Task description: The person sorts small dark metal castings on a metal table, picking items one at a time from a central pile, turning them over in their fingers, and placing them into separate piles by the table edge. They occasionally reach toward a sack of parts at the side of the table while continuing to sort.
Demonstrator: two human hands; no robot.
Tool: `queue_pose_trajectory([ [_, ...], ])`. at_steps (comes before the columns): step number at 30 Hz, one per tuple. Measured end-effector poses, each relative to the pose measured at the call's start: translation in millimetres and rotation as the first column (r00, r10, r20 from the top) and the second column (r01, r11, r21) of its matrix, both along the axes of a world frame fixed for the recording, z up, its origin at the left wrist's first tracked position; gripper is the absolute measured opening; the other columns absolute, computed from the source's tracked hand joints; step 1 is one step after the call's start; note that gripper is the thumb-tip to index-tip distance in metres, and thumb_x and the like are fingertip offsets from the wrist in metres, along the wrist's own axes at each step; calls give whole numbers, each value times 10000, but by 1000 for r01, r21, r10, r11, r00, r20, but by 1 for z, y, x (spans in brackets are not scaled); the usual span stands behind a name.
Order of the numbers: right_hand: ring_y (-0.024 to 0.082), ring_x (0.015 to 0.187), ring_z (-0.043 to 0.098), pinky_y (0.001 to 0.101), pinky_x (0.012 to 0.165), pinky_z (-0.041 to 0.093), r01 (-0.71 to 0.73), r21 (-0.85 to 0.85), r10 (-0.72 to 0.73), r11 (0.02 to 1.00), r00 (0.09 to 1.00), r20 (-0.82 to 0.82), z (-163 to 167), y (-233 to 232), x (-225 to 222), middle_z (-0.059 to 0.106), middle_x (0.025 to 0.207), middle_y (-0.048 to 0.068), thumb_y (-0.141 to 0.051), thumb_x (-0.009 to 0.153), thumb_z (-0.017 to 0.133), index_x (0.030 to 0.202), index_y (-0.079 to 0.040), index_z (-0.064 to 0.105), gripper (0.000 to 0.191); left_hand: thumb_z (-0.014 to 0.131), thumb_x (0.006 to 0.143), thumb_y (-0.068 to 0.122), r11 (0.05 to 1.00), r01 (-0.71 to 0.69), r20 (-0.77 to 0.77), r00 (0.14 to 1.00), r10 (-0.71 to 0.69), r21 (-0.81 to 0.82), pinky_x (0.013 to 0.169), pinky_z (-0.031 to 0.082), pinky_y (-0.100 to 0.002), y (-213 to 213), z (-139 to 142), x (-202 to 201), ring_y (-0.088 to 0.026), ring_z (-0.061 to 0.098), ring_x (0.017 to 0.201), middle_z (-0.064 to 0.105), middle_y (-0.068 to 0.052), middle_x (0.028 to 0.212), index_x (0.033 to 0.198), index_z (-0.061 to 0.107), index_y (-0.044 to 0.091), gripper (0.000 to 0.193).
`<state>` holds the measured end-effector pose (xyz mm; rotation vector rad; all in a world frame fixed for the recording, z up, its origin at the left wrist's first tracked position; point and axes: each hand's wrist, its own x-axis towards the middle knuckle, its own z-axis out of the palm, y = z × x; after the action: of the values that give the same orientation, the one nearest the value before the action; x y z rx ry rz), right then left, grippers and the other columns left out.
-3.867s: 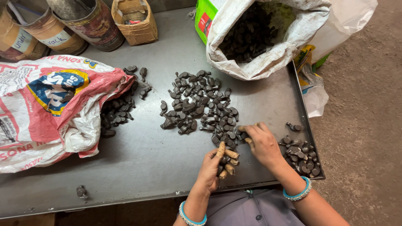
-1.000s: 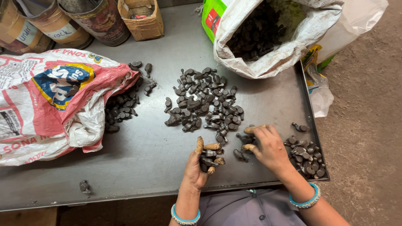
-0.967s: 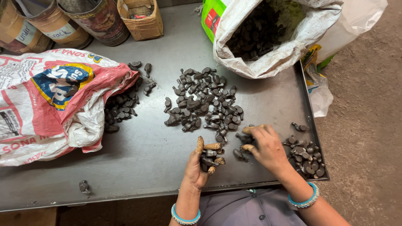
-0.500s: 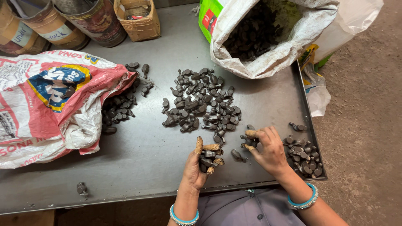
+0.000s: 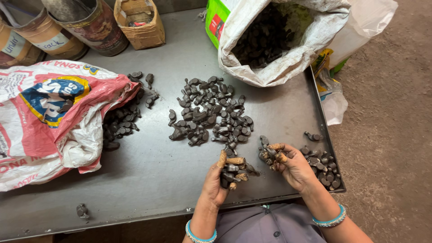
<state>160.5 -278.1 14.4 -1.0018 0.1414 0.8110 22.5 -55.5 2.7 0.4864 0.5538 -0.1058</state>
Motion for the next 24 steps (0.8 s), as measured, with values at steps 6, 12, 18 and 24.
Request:
queue_pose_trajectory([
  [6,171,732,694,276,580,568,-113,-25,115,993,989,89,5,-1,-8,761,938,155,-215,988,652,1178,64,722,344,625,989,432,994,82,-14,997,-81,68,559,608,-300,-22,15,15,-167,740,771,762,-83,971,1258,691,36,483],
  [12,118,787,665,256,609,548,-35,-457,353,889,688,634,42,18,-9,715,984,32,-100,940,692,1137,-19,760,223,574,950,577,983,71,-51,995,-81,-167,536,584,-276,-34,17,19,-190,750,820,760,-89,1048,1273,667,72,606],
  [18,279,860,679,385,727,561,355,-781,656,513,424,624,61,29,-8,701,945,127,-198,649,913,980,-12,697,438,623,932,551,998,-39,-54,998,36,-49,465,494,-222,-2,8,4,-166,741,762,782,-93,1014,1315,684,126,575],
  [24,353,898,663,433,794,541,545,-698,697,464,261,668,27,33,-30,699,949,138,-111,673,871,1049,-14,666,439,666,948,438,981,-190,-111,976,185,-37,498,502,-276,17,-15,-8,-131,703,705,759,-32,970,1302,669,139,464],
])
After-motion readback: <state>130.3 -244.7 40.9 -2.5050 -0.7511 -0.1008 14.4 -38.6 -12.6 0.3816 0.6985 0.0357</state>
